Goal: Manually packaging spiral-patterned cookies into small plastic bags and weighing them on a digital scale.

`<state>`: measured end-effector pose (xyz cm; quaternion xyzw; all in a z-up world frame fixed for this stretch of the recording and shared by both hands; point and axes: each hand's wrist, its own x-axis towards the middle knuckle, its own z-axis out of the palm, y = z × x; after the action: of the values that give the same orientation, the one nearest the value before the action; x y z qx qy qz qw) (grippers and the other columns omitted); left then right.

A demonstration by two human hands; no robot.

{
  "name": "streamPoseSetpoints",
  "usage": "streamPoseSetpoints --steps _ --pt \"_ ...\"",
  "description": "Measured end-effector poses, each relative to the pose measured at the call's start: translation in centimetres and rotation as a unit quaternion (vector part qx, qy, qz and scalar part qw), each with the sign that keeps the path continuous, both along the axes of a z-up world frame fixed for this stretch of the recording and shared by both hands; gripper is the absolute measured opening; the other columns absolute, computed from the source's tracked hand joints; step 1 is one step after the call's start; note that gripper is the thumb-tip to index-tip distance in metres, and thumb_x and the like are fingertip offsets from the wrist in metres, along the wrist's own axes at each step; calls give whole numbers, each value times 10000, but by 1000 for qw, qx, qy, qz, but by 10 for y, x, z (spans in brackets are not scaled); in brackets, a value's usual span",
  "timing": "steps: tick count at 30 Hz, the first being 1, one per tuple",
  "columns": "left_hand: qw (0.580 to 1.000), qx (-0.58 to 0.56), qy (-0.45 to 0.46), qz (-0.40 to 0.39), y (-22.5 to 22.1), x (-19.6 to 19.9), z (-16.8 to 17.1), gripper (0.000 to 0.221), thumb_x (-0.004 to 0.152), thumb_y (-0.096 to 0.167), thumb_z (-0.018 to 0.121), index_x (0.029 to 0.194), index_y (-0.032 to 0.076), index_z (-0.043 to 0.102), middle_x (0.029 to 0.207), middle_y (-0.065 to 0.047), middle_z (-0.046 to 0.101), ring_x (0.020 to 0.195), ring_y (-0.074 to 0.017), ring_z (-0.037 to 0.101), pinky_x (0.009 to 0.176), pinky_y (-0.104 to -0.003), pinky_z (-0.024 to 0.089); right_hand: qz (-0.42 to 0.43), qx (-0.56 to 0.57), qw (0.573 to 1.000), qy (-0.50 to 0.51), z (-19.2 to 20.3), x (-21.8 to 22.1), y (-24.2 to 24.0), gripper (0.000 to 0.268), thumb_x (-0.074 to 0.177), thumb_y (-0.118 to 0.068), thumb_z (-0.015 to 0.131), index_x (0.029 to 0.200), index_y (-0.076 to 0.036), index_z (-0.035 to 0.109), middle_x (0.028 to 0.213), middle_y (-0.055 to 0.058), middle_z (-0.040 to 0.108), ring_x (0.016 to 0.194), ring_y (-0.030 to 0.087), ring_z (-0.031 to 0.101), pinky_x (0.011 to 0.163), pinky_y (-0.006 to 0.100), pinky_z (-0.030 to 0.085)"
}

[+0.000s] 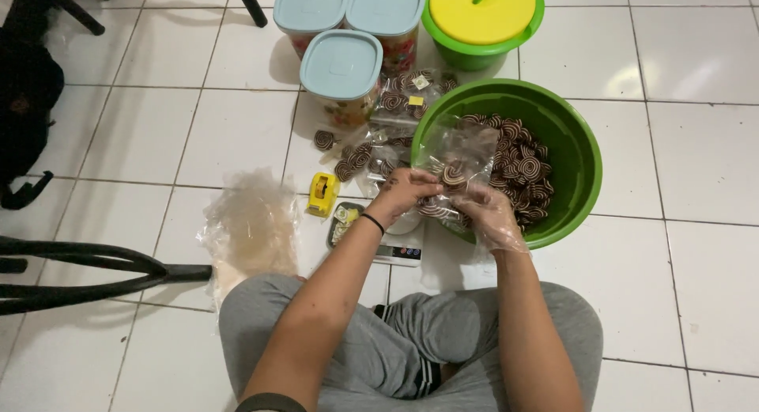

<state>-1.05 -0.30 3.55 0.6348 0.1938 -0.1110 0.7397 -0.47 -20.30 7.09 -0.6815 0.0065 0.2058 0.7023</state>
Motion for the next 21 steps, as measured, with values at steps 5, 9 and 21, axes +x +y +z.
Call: streamPoseSetpoints --steps 5,9,21 --pt "998 43 -37 -32 -8 2 -8 271 800 127 830 1060 70 778 940 -83 775 915 -160 722 826 -290 600 -64 33 997 37 -31 13 -2 258 815 -199 867 1007 -63 760 857 87 692 843 175 640 846 359 523" --pt "999 41 -27 -23 -14 1 -6 358 826 143 815 1174 91 746 1042 -125 772 987 -226 733 871 -343 593 -101 48 991 74 -36 19 -7 241 857 -264 851 1024 -109 774 891 92 718 833 185 686 823 364 566" --pt "975 188 -90 -77 -11 -3 25 214 829 264 799 1007 146 806 881 -95 786 902 -227 747 824 -350 564 -154 146 975 60 -51 17 -7 166 820 -82 818 962 -59 734 934 123 722 899 235 719 865 370 565"
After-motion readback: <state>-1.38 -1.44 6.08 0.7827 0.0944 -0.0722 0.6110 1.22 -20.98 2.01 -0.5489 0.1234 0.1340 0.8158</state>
